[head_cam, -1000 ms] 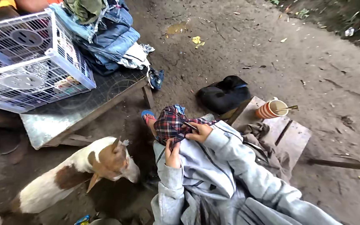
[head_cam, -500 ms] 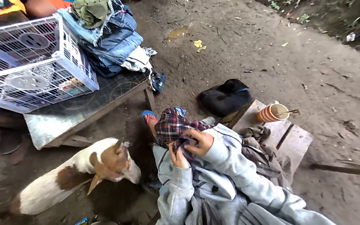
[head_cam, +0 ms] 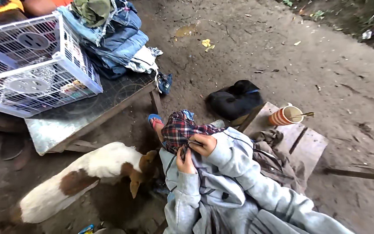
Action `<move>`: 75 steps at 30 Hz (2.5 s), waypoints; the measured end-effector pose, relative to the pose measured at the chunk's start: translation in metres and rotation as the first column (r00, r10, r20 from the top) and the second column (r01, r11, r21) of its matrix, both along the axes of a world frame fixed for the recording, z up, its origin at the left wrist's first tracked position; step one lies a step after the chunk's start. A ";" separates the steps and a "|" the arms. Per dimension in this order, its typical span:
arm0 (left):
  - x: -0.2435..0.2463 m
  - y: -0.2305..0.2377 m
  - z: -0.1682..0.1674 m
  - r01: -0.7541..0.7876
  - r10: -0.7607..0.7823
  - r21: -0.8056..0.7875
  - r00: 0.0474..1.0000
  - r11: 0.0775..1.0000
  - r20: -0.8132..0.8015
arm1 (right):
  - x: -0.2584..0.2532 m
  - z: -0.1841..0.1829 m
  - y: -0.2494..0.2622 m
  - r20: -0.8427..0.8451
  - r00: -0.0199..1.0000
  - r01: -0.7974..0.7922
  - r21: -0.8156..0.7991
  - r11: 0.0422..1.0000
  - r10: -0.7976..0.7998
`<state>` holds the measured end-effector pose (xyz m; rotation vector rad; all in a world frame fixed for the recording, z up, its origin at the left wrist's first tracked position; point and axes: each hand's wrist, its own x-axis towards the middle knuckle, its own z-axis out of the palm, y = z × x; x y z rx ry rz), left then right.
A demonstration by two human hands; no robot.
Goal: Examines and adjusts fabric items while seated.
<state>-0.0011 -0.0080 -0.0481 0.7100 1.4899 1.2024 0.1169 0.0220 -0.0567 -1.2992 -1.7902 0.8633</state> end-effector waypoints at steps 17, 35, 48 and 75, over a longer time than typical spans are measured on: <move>-0.004 0.003 0.001 0.040 -0.040 -0.006 0.997 0.999 0.060 | 0.024 0.030 -0.042 0.351 0.936 0.101 -0.196 0.975 -0.027; -0.011 0.001 0.005 0.099 -0.096 -0.048 0.994 0.994 0.060 | 0.032 0.025 -0.040 0.228 0.971 -0.014 -0.232 0.973 0.068; -0.014 0.003 0.006 0.172 -0.171 -0.017 0.984 0.985 0.044 | 0.026 0.021 -0.035 -0.210 0.974 -0.146 -0.309 0.940 0.083; 0.004 -0.004 -0.002 -0.053 0.053 -0.007 0.997 0.999 0.054 | 0.006 0.012 -0.051 0.261 0.960 0.128 -0.076 0.989 -0.104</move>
